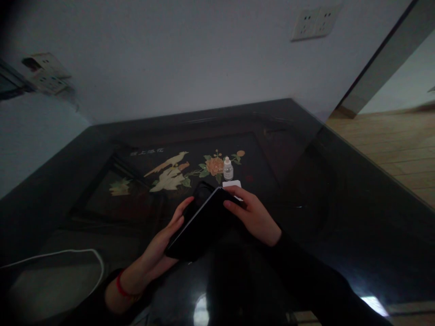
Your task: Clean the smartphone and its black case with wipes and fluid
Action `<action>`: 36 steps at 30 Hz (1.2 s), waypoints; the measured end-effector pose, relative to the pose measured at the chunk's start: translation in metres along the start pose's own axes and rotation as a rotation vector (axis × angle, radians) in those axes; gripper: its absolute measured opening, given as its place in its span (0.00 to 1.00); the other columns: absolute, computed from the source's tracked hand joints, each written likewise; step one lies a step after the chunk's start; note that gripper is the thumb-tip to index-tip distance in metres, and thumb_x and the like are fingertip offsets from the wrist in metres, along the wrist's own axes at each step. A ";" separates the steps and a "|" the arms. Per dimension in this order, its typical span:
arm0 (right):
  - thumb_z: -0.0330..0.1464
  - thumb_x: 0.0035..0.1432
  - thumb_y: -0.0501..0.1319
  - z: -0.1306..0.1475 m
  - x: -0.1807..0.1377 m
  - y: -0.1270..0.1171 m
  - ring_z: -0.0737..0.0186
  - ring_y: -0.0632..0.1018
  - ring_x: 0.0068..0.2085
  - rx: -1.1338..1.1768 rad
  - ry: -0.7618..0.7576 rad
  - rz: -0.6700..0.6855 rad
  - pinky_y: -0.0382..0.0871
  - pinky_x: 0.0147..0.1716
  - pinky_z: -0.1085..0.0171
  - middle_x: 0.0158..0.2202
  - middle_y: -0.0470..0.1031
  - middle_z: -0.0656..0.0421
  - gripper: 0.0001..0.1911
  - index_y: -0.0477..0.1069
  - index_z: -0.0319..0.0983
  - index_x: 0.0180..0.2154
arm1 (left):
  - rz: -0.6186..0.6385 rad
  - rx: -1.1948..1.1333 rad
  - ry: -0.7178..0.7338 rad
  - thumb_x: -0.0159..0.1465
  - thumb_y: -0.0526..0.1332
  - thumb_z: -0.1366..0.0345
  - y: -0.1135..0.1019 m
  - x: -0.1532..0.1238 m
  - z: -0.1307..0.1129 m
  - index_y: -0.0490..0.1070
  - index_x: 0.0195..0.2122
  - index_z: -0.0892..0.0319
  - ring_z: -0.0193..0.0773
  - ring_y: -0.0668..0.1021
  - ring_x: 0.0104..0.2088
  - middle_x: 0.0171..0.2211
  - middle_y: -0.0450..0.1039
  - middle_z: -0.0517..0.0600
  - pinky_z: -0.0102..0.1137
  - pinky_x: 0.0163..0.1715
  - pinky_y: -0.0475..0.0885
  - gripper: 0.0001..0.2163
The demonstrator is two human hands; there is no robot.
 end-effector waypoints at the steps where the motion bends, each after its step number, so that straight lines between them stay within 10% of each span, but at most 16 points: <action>1: 0.38 0.57 0.61 0.005 0.000 -0.002 0.56 0.78 0.47 0.005 -0.034 -0.038 0.71 0.49 0.56 0.46 0.78 0.55 0.16 0.73 0.40 0.46 | -0.043 0.010 0.029 0.63 0.61 0.60 -0.002 0.000 -0.004 0.59 0.60 0.40 0.35 0.77 0.45 0.56 0.69 0.45 0.28 0.44 0.72 0.24; 8: 0.36 0.59 0.62 0.045 0.012 -0.025 0.57 0.78 0.48 -0.062 -0.260 -0.375 0.69 0.49 0.58 0.46 0.79 0.58 0.12 0.76 0.44 0.44 | -0.361 0.353 0.355 0.60 0.60 0.66 -0.045 0.014 -0.041 0.54 0.64 0.49 0.42 0.73 0.54 0.60 0.66 0.50 0.34 0.51 0.71 0.30; 13: 0.35 0.61 0.57 0.047 0.048 -0.008 0.58 0.78 0.43 -0.166 -0.330 -0.326 0.69 0.46 0.58 0.40 0.80 0.59 0.10 0.76 0.41 0.39 | -0.452 0.780 0.533 0.62 0.55 0.66 -0.073 0.026 -0.061 0.49 0.67 0.55 0.42 0.58 0.66 0.68 0.51 0.52 0.38 0.65 0.53 0.31; 21: 0.32 0.65 0.54 0.010 0.089 0.035 0.59 0.77 0.45 -0.255 -0.337 -0.231 0.68 0.49 0.55 0.40 0.78 0.56 0.10 0.74 0.38 0.38 | -0.492 1.059 0.515 0.63 0.55 0.64 -0.092 0.035 -0.067 0.34 0.69 0.57 0.43 0.68 0.61 0.65 0.59 0.55 0.39 0.59 0.64 0.38; 36: 0.38 0.64 0.59 -0.034 0.131 0.062 0.57 0.75 0.47 -0.565 -0.231 -0.221 0.73 0.45 0.53 0.51 0.71 0.53 0.17 0.67 0.37 0.52 | -0.525 1.665 0.281 0.65 0.53 0.58 -0.089 0.030 -0.075 0.44 0.68 0.66 0.50 0.79 0.45 0.46 0.76 0.63 0.38 0.43 0.71 0.33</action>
Point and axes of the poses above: each hand's wrist, its own x-axis towards the middle knuckle, its own y-axis out of the palm, z = x × y, the point moved 6 cm from there along x, towards the middle knuckle
